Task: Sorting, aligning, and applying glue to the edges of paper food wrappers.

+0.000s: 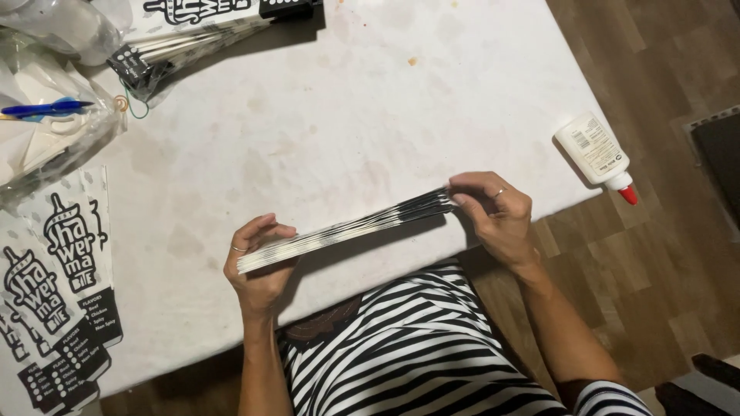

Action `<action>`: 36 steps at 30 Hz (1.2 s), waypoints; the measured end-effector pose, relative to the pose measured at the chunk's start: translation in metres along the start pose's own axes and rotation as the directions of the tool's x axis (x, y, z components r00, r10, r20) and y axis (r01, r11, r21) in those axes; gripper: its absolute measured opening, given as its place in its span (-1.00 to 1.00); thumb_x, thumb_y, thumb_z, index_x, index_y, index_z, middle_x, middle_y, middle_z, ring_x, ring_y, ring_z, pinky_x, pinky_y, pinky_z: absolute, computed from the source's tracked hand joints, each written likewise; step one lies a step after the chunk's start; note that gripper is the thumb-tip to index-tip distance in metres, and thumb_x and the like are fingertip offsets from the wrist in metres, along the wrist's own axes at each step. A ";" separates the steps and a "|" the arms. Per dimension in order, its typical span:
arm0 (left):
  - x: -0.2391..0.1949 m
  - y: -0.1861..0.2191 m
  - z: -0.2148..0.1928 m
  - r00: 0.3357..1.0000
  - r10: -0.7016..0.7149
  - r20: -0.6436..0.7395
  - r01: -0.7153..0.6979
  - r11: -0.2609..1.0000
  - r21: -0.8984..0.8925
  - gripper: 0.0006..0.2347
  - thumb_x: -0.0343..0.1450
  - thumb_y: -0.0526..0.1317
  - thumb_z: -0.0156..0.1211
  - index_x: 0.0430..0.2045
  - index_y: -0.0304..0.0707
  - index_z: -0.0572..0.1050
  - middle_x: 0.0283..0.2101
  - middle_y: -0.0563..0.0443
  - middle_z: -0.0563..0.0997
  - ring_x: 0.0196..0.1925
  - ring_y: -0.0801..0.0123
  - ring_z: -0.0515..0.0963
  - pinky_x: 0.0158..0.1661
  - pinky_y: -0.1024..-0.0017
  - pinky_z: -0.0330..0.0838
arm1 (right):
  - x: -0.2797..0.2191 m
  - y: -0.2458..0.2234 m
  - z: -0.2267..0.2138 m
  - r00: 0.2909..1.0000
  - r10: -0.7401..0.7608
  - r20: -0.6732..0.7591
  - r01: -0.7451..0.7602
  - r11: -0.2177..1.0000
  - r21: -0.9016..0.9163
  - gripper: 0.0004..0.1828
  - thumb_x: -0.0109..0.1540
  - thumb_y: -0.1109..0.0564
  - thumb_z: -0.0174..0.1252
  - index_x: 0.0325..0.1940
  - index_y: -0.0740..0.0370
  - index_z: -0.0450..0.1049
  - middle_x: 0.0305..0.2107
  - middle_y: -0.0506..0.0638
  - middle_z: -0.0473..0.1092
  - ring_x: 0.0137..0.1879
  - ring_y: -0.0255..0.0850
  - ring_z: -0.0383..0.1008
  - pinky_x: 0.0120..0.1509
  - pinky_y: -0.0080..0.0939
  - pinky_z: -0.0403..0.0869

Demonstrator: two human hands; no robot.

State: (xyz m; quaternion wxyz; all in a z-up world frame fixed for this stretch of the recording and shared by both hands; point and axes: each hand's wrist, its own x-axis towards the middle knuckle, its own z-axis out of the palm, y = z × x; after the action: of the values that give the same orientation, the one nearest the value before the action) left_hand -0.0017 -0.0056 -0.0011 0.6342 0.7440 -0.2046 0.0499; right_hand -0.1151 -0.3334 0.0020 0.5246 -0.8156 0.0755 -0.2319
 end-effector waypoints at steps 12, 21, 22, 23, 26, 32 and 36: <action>-0.006 0.006 0.001 0.985 -0.158 -0.071 0.152 0.985 -0.082 -0.64 0.15 -0.59 0.40 -0.19 -0.45 0.59 -0.38 -0.23 0.67 -0.29 0.25 0.66 -0.16 0.28 0.58 | -0.019 0.003 0.022 0.934 0.060 0.352 -0.045 0.998 -0.051 -0.47 0.32 0.29 -0.02 0.39 0.32 0.13 0.16 0.35 0.34 0.38 0.41 0.25 0.41 0.42 0.26; -0.043 0.002 -0.043 0.972 -0.164 -0.170 0.134 0.976 -0.173 -0.50 0.06 -0.57 0.52 -0.09 -0.45 0.58 -0.38 -0.24 0.68 -0.30 0.30 0.63 -0.15 0.29 0.61 | -0.021 -0.005 0.028 0.986 0.144 0.089 -0.164 0.940 0.300 -0.64 0.06 0.48 0.38 -0.07 0.51 0.53 -0.38 0.18 0.52 -0.25 -0.17 0.61 -0.08 -0.16 0.66; -0.046 0.005 -0.050 0.972 -0.158 -0.172 0.127 0.976 -0.179 -0.50 0.06 -0.57 0.52 -0.09 -0.45 0.58 -0.38 -0.24 0.68 -0.30 0.30 0.63 -0.15 0.29 0.61 | -0.021 -0.006 0.032 0.987 0.137 0.086 -0.156 0.942 0.296 -0.64 0.06 0.48 0.38 -0.07 0.51 0.53 -0.38 0.18 0.52 -0.25 -0.17 0.61 -0.08 -0.16 0.66; -0.049 0.009 -0.059 0.965 -0.220 -0.144 0.188 0.961 -0.204 -0.39 0.06 -0.51 0.56 0.04 -0.44 0.49 -0.31 -0.24 0.68 -0.26 0.33 0.64 -0.12 0.30 0.60 | -0.022 -0.007 0.036 0.986 0.138 0.088 -0.160 0.930 0.332 -0.60 0.02 0.49 0.41 -0.08 0.51 0.53 -0.40 0.14 0.52 -0.26 -0.21 0.62 -0.10 -0.23 0.66; -0.045 0.043 -0.072 0.971 -0.185 -0.152 0.179 0.982 -0.056 -0.21 0.09 -0.36 0.57 0.25 -0.46 0.26 0.03 -0.40 0.48 0.06 -0.04 0.47 0.08 0.01 0.40 | -0.019 -0.039 0.045 0.992 0.091 0.085 -0.116 0.927 0.357 -0.56 -0.04 0.48 0.46 -0.11 0.50 0.53 -0.42 0.09 0.53 -0.27 -0.29 0.62 -0.13 -0.32 0.65; -0.024 0.129 -0.043 0.935 0.352 -0.044 -0.313 0.876 0.367 -0.37 0.22 -0.26 0.53 0.15 -0.43 0.33 0.19 -0.38 0.41 0.29 -0.31 0.40 0.30 -0.19 0.18 | -0.017 -0.090 0.050 0.987 -0.106 0.124 0.070 0.960 0.270 -0.53 -0.05 0.43 0.49 -0.09 0.52 0.54 -0.46 0.13 0.56 -0.31 -0.27 0.63 -0.10 -0.25 0.65; -0.019 0.163 -0.007 0.811 0.515 0.277 -0.584 0.701 0.409 -0.52 0.38 0.03 0.38 -0.02 -0.41 0.47 -0.06 -0.22 0.62 -0.03 0.08 0.62 0.10 -0.05 0.44 | -0.031 -0.119 0.041 0.942 -0.172 0.288 0.073 0.943 0.325 -0.50 0.09 0.47 0.32 0.09 0.47 0.36 -0.19 0.18 0.52 -0.06 -0.18 0.62 0.15 -0.35 0.61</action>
State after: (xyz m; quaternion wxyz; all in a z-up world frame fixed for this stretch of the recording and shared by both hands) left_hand -0.0777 -0.0126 0.1446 0.3712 0.7820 -0.4432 0.2329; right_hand -0.1380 -0.2356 0.0848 0.6356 -0.7527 -0.0970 -0.1415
